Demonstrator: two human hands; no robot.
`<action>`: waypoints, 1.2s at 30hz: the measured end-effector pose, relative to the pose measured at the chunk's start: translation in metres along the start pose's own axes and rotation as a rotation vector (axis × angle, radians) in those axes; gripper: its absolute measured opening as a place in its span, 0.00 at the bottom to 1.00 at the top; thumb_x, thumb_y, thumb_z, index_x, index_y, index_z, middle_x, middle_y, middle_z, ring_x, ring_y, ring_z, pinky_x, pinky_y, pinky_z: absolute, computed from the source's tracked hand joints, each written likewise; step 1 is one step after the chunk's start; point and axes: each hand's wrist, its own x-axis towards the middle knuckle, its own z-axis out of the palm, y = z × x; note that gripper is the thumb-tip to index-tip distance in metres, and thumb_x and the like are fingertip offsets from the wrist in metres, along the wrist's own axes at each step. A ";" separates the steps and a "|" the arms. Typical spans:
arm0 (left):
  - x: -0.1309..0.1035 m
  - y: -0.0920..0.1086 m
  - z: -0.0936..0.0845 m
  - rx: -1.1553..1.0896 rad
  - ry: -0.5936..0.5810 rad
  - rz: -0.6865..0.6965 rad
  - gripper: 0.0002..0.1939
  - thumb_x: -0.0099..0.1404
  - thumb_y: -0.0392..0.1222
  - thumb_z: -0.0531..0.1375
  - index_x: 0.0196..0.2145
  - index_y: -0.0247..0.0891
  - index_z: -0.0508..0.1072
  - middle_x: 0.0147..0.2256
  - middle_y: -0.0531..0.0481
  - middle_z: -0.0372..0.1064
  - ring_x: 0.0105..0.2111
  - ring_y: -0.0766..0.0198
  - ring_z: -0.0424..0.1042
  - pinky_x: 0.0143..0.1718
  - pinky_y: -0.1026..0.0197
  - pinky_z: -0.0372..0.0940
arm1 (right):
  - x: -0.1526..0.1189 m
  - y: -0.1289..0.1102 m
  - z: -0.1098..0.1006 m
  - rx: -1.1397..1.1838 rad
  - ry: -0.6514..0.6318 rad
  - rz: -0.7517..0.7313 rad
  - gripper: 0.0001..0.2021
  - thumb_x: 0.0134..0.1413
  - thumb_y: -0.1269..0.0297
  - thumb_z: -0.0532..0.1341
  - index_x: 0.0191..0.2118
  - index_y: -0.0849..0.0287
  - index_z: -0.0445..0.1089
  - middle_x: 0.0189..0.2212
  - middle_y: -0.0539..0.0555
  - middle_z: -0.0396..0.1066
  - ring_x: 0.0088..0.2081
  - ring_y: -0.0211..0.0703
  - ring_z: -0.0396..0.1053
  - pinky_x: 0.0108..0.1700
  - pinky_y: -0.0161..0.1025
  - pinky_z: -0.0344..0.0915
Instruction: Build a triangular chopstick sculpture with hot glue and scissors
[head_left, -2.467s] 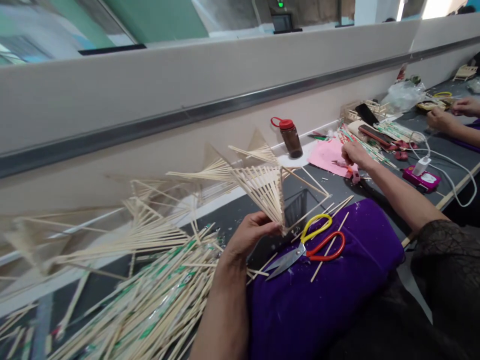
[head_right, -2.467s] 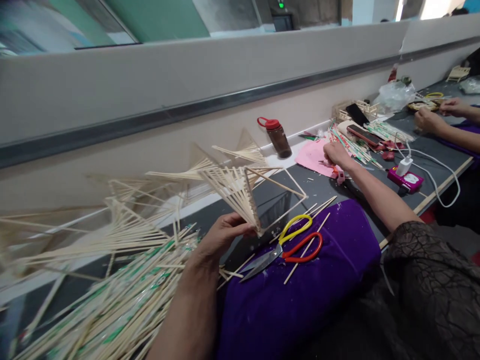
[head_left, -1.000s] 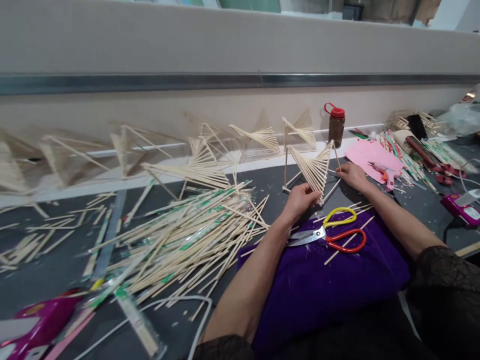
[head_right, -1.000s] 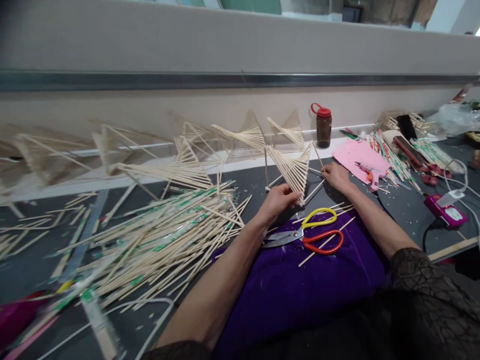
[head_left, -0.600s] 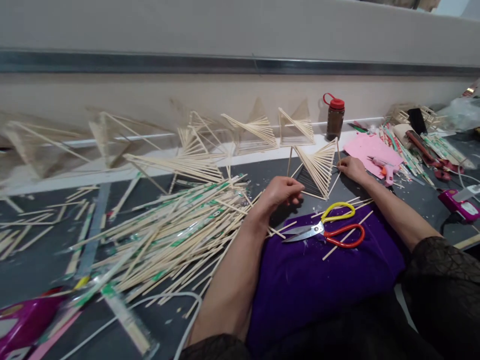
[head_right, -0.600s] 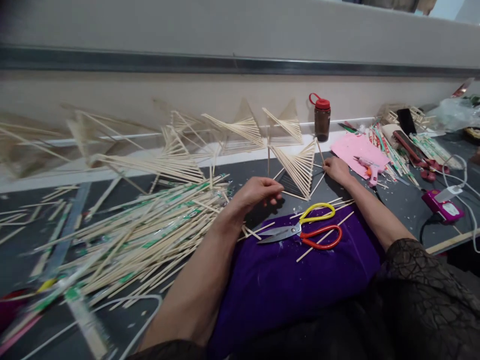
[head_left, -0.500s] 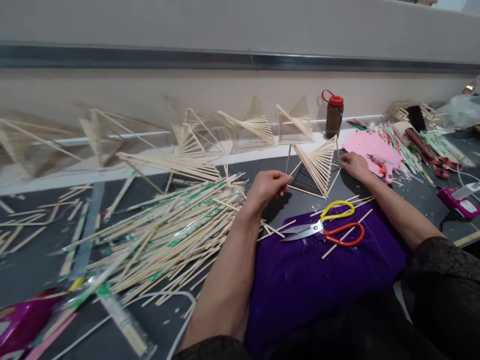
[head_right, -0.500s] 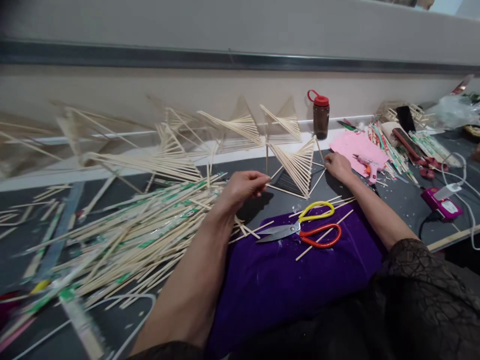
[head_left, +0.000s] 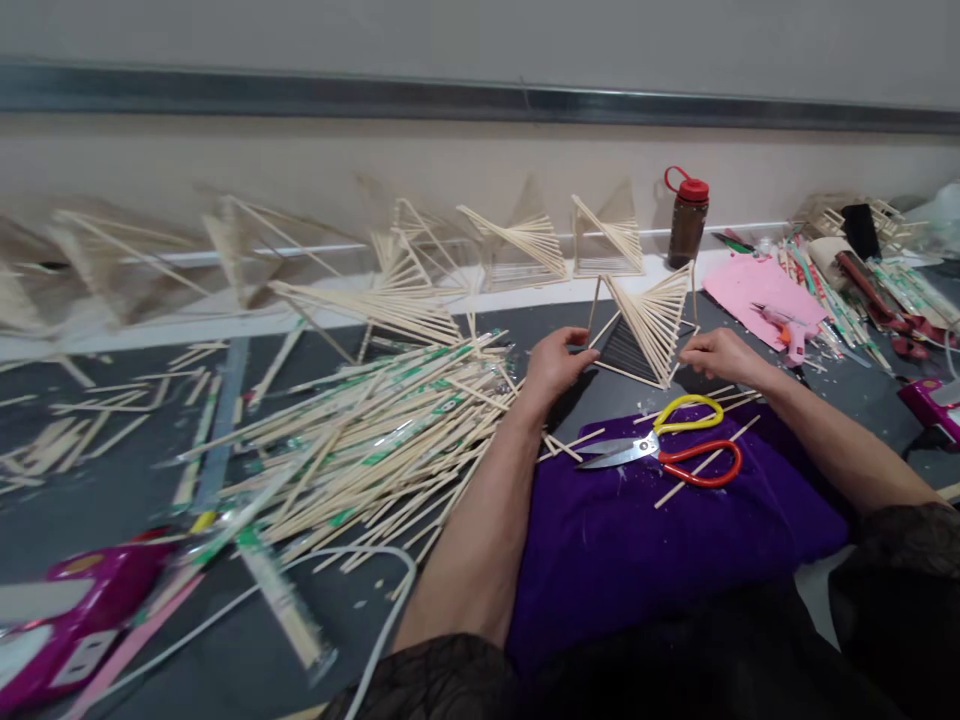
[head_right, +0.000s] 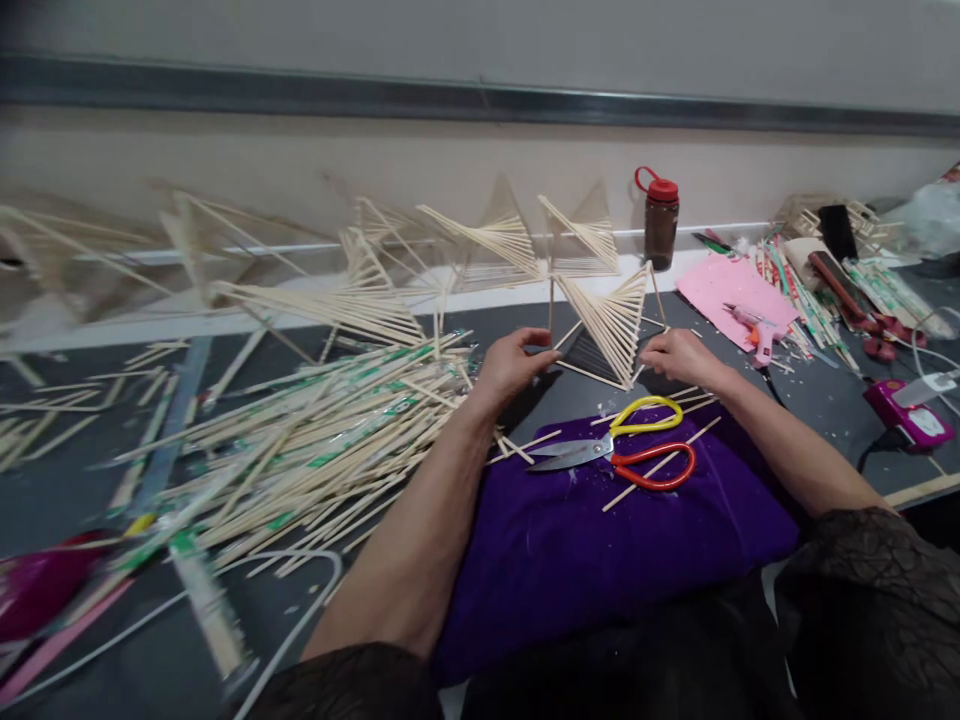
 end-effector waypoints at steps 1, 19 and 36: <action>-0.001 0.001 0.002 0.027 -0.001 0.006 0.20 0.54 0.44 0.64 0.45 0.37 0.76 0.42 0.45 0.77 0.34 0.59 0.75 0.39 0.60 0.67 | -0.004 -0.003 -0.003 0.047 -0.011 0.007 0.13 0.50 0.57 0.58 0.26 0.61 0.74 0.18 0.48 0.66 0.18 0.32 0.60 0.24 0.32 0.56; -0.003 0.017 -0.016 0.386 0.111 -0.010 0.20 0.61 0.33 0.55 0.50 0.37 0.74 0.48 0.42 0.75 0.47 0.53 0.73 0.50 0.55 0.64 | -0.072 0.001 -0.050 0.547 0.321 0.104 0.12 0.44 0.53 0.68 0.22 0.55 0.71 0.16 0.50 0.59 0.18 0.33 0.53 0.22 0.38 0.44; -0.008 -0.014 -0.055 0.883 -0.058 -0.012 0.27 0.69 0.55 0.48 0.50 0.33 0.75 0.48 0.33 0.73 0.50 0.43 0.70 0.49 0.49 0.61 | -0.070 -0.003 -0.012 0.353 0.078 0.208 0.16 0.44 0.48 0.66 0.26 0.59 0.72 0.16 0.48 0.62 0.20 0.33 0.58 0.22 0.32 0.51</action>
